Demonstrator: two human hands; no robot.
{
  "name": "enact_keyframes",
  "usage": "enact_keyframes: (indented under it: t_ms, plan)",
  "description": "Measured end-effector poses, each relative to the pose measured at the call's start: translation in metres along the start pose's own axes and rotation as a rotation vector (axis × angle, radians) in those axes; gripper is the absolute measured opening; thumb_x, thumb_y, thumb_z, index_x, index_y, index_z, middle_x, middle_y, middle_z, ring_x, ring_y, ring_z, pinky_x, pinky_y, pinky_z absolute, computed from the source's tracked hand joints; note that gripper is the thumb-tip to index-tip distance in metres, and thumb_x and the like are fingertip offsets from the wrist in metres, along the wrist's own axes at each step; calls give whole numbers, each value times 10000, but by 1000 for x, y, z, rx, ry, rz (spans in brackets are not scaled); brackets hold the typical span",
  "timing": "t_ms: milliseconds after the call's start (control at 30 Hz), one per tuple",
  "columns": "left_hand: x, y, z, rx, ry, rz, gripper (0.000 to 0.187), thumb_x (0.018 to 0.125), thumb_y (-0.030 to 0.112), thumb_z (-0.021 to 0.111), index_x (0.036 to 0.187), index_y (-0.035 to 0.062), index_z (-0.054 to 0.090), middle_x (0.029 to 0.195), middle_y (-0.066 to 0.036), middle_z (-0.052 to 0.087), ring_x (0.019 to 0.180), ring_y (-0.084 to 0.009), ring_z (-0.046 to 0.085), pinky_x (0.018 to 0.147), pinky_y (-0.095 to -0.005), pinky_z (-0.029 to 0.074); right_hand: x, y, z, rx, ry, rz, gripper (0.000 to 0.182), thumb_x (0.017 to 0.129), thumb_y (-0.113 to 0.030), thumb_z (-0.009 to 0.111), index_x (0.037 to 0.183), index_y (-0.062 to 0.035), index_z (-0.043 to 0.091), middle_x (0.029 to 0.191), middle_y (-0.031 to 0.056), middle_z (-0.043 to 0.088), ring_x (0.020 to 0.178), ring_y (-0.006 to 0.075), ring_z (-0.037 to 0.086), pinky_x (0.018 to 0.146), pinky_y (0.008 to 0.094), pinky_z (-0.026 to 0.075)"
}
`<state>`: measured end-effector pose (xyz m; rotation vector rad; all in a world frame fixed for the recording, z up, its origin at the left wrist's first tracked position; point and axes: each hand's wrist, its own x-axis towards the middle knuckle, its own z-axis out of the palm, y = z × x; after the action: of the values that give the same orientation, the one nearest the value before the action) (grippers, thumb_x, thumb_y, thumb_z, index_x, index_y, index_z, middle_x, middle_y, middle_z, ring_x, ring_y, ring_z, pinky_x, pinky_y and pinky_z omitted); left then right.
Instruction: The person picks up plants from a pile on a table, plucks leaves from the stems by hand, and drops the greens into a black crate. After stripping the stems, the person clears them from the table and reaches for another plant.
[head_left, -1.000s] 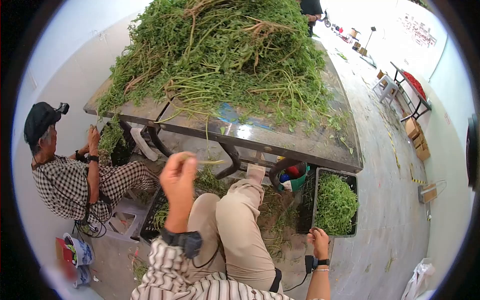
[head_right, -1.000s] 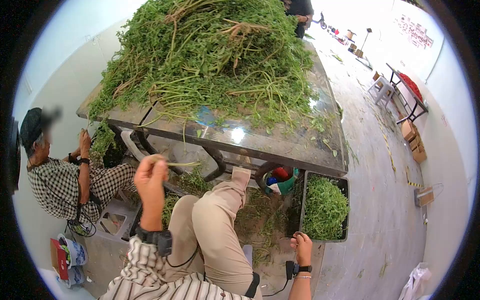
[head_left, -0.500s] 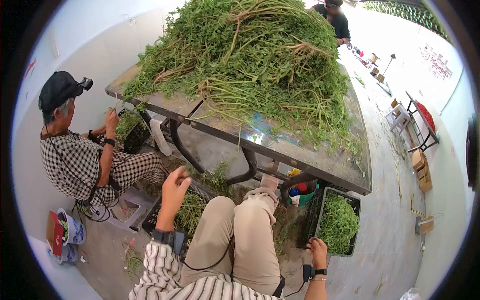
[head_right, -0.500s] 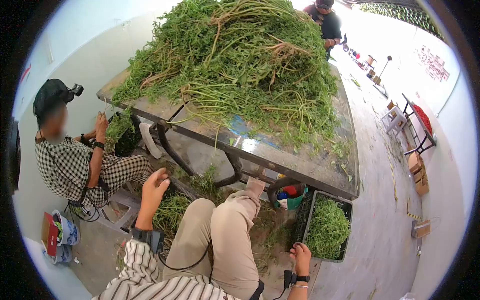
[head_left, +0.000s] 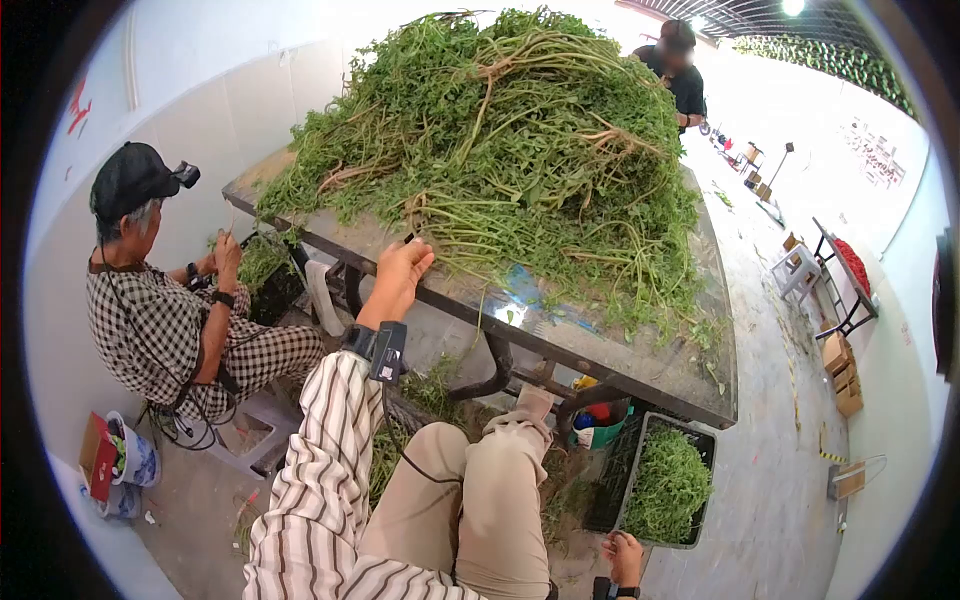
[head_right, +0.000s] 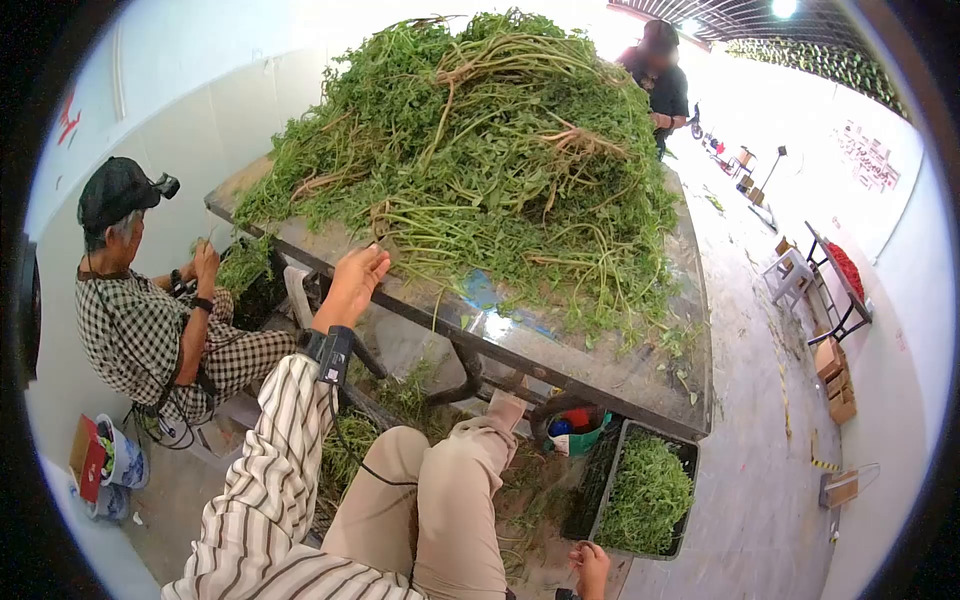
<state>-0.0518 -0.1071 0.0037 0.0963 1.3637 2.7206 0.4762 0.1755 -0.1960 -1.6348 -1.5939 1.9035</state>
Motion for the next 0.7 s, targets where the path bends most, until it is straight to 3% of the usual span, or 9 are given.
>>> enact_keyframes:
  t_ms: [33,167,333,533,633,700]
  plan:
    - [6,-3,0,-50,21,-15,158,861,105,544,927,-29,492,889,-96,528,796,-166,558,682,-253,509,4,5,-4,4,1,-6,212,853,-126,465,996,-14,574,879,63,610,706,152,597,582,287,495]
    - [13,-1,5,-110,51,-80,140,867,117,539,923,-6,504,805,-57,519,706,-136,543,617,-242,505,10,14,-12,45,-57,10,238,860,-157,509,1026,4,566,880,89,609,723,176,598,594,305,504]
    - [18,7,12,-1,-29,-15,164,883,120,531,1005,14,500,761,-20,472,584,-75,445,500,-253,417,6,12,-7,48,-103,11,285,869,-187,539,1063,21,558,886,113,606,754,194,601,622,327,526]
    - [22,9,18,39,-60,117,235,888,119,524,1098,21,484,721,-1,472,542,-67,435,484,-233,408,9,18,-2,-14,-117,12,247,874,-172,518,1010,23,585,852,104,621,728,182,615,592,323,529]
    - [23,10,22,55,-50,129,242,873,96,518,1096,11,479,723,-7,496,521,-61,439,476,-225,417,-1,8,1,20,-112,-41,224,866,-154,510,973,24,592,822,94,624,683,176,615,571,305,520]
    - [32,6,16,74,-12,83,342,859,84,536,1175,-9,445,742,-28,515,527,-74,456,474,-229,425,-4,-6,1,-8,-117,-90,206,856,-142,505,951,19,592,824,91,625,661,164,609,563,287,507]
